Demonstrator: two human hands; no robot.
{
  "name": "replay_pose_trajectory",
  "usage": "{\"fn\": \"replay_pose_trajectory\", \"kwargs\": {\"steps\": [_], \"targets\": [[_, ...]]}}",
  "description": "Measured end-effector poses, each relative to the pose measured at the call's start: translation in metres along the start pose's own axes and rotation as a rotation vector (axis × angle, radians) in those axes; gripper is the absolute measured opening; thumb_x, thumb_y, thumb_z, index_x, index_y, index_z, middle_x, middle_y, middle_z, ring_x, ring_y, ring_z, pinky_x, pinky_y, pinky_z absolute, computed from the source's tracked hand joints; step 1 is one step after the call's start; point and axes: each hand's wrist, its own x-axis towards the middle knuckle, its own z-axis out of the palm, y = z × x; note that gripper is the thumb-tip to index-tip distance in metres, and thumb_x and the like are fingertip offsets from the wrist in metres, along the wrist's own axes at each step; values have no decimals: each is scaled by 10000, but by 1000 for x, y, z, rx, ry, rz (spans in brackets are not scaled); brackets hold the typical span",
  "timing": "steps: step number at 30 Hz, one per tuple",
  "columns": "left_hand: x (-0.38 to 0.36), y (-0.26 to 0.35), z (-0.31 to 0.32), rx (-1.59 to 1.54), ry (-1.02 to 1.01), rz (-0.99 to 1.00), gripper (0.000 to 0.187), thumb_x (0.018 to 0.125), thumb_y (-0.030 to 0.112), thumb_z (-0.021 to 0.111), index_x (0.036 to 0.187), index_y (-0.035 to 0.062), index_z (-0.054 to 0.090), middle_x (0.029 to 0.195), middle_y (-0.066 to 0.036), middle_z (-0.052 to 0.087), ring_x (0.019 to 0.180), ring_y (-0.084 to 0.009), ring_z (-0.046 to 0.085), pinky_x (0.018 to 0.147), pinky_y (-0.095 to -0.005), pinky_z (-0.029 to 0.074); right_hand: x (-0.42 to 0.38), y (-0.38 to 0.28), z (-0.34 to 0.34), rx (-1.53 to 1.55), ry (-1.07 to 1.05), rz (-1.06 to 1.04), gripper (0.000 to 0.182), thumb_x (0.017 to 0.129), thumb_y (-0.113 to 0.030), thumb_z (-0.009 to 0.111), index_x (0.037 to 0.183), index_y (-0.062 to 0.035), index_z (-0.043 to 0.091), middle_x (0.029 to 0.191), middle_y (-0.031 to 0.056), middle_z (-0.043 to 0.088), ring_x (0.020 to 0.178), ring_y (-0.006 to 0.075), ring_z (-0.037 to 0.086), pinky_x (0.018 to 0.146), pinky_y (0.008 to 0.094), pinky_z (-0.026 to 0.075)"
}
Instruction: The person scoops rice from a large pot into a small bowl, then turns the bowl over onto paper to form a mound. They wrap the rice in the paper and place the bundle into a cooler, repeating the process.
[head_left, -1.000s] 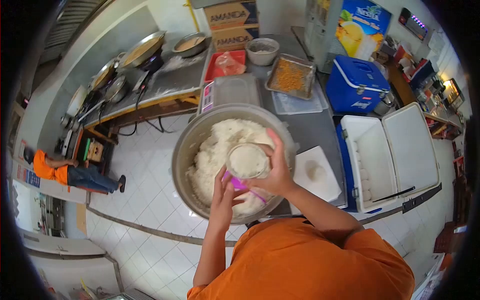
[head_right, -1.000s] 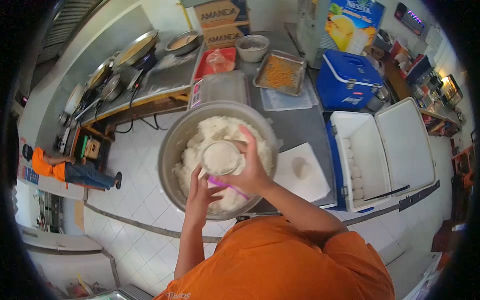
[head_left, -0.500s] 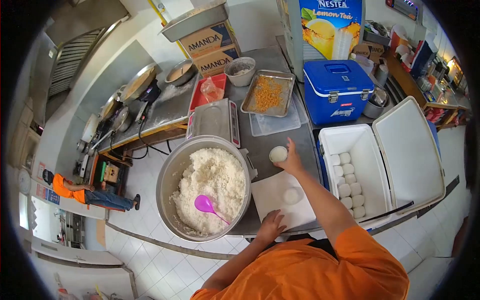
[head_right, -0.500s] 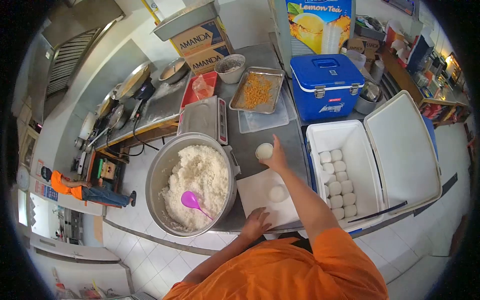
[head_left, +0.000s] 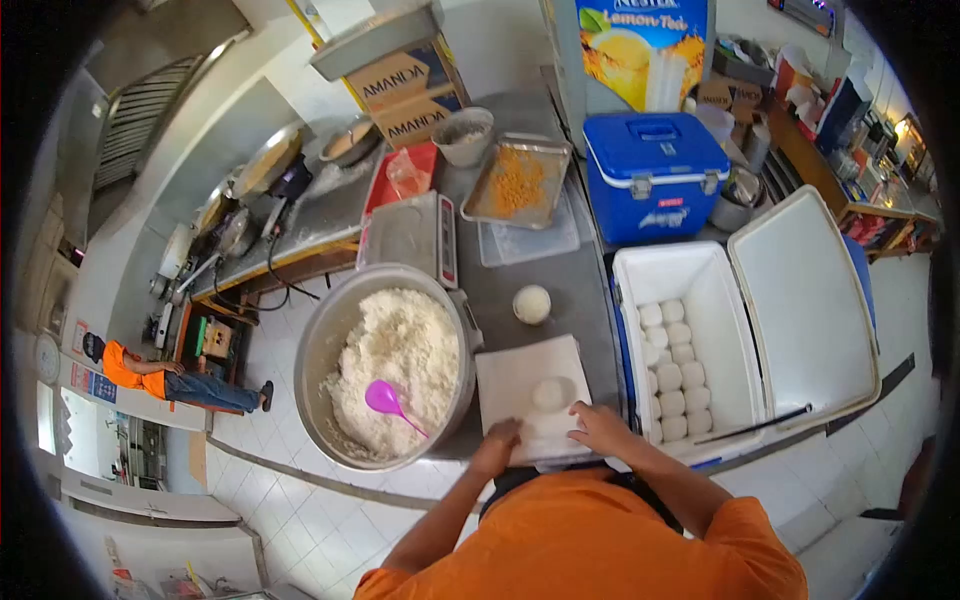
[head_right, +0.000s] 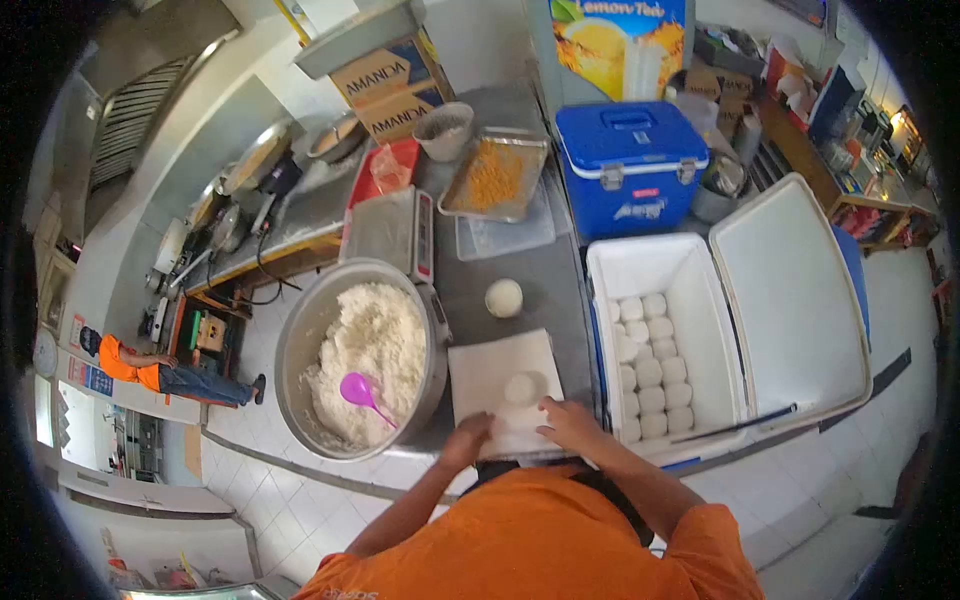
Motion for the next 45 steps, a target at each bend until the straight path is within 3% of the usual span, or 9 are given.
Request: {"fn": "replay_pose_trajectory", "kwargs": {"steps": [2, 11, 16, 22, 30, 37, 40, 42, 45], "targets": [[4, -11, 3, -57, 8, -3, 375, 918, 20, 630, 1290, -24, 636, 1205, -254, 670, 1236, -435, 594, 1093, -473, 464, -10, -27, -20, -248, -138, -130, 543, 803, -405, 845, 1198, -81, 658, 1243, 166, 676, 1199, 406, 602, 1016, 516, 451], [32, 7, -31, -138, -24, -296, 178, 1008, 149, 591, 944, -15, 612, 958, -266, 667, 980, -457, 641, 832, -500, 501, 22, 10, -6, -66, -136, -98, 209, 934, -158, 641, 1098, -51, 713, 1032, 224, 729, 1005, 430, 685, 901, 526, 530], [23, 58, -25, 314, 502, 31, 182, 976, 161, 641, 1093, 22, 639, 1178, -212, 669, 1143, -464, 607, 994, -543, 478, 41, 6, -7, -113, 0, 23, 216, 921, -144, 641, 1105, -50, 701, 934, 241, 725, 930, 442, 696, 852, 534, 542], [39, 103, 19, 295, 91, 125, 686, 937, 282, 703, 1511, 15, 438, 1594, -227, 396, 1438, -415, 406, 1155, -552, 365, 56, 32, 30, 281, 427, 389, 273, 928, -206, 738, 1130, -26, 707, 961, 195, 759, 870, 336, 736, 797, 445, 555], [54, 83, 20, 281, -24, -27, 804, 923, 319, 703, 1577, 12, 351, 1695, -241, 209, 1575, -405, 208, 1254, -590, 225, 25, 18, 11, 888, -8, 681, 468, 911, -367, 806, 1035, 78, 728, 879, 106, 711, 821, 170, 678, 710, 353, 535], [61, 89, 23, 338, -13, 33, 829, 928, 348, 695, 1623, 99, 318, 1686, -271, 199, 1554, -477, 203, 1234, -654, 199, 154, 61, -7, 30, 432, 456, 504, 718, -349, 907, 994, 11, 686, 956, 181, 716, 869, 345, 689, 794, 423, 555], [65, 91, 22, 366, -61, -24, 840, 940, 398, 689, 1643, 144, 307, 1699, -281, 150, 1569, -485, 154, 1230, -683, 167, 187, 47, -39, -36, -80, 268, 497, 719, -271, 880, 1100, -13, 691, 1072, 193, 710, 959, 329, 699, 833, 427, 559], [63, 92, 28, 433, -82, -68, 851, 947, 453, 681, 1653, 170, 299, 1700, -301, 104, 1578, -493, 113, 1231, -690, 144, 192, 10, -56, -558, -985, 218, 462, 755, -240, 824, 1164, -58, 712, 1216, 182, 690, 1043, 340, 697, 874, 432, 568], [63, 94, 29, 437, -40, -101, 829, 939, 510, 675, 1644, 238, 334, 1684, -349, 75, 1569, -531, 80, 1230, -692, 137, 169, -1, -40, -561, -468, -33, 392, 796, -239, 783, 1156, -90, 745, 1172, 154, 702, 1036, 359, 693, 877, 451, 566]]}}
